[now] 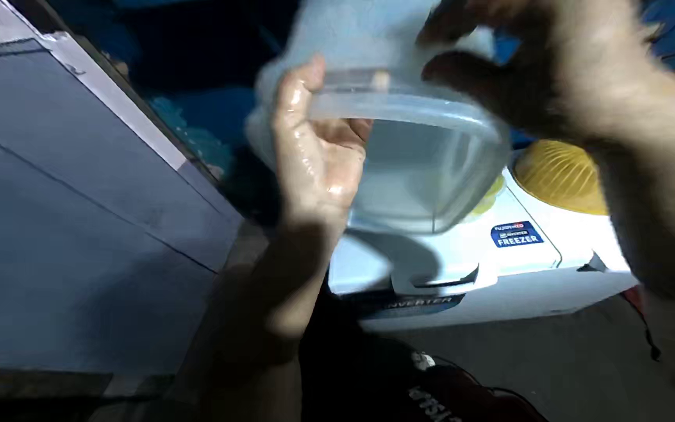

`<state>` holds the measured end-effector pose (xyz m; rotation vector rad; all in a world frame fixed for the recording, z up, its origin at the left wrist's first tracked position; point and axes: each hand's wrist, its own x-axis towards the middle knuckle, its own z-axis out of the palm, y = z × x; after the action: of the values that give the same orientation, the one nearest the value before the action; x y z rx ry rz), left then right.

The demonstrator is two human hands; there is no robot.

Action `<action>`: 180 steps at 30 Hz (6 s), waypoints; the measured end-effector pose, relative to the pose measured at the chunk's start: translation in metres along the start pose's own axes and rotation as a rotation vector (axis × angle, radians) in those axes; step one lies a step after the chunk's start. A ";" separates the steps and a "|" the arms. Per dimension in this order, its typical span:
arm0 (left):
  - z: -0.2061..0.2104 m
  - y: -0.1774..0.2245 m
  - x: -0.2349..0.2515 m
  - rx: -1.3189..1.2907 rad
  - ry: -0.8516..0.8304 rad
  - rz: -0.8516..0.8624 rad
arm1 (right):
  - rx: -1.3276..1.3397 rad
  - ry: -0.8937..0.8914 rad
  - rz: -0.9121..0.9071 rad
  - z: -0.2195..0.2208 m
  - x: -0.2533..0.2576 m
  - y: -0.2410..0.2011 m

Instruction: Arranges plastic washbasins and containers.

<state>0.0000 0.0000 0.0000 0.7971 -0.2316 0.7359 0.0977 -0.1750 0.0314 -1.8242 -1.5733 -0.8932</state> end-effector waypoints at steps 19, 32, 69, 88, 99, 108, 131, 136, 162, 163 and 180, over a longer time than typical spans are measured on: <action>-0.193 -0.151 0.010 1.424 -0.890 -0.954 | 0.931 -0.108 1.222 0.265 -0.248 0.072; -0.193 -0.144 0.010 1.834 -0.868 -0.359 | 0.223 -0.047 0.224 0.292 -0.233 0.026; -0.315 -0.152 -0.028 0.908 0.493 -0.560 | 0.679 -0.832 0.948 0.390 -0.072 0.035; -0.321 -0.151 -0.032 1.148 0.146 -0.472 | 0.315 -0.653 0.794 0.325 -0.077 -0.041; -0.339 -0.042 0.051 0.850 0.064 -0.657 | 0.496 -0.555 0.195 0.215 -0.150 -0.036; -0.333 -0.079 -0.013 0.789 0.202 -0.375 | 0.979 -0.659 0.783 0.241 -0.106 -0.054; -0.334 -0.097 -0.079 1.213 0.165 -0.488 | 0.246 -0.896 0.197 0.269 -0.098 -0.094; -0.346 -0.078 -0.037 1.066 0.104 -0.677 | 0.330 -0.764 -0.050 0.248 -0.109 -0.070; -0.325 -0.113 0.022 0.968 0.229 -0.774 | 0.694 -0.653 0.915 0.353 -0.093 -0.070; -0.326 -0.114 0.015 0.964 0.235 -0.789 | 0.651 -0.698 0.910 0.351 -0.095 -0.074; -0.348 -0.074 0.046 0.943 -0.115 -0.845 | 0.619 -0.736 0.243 0.260 -0.105 -0.094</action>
<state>0.0572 0.2396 -0.2610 1.6840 0.3840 -0.0598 0.0271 -0.0234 -0.2126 -1.8790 -1.7031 0.4145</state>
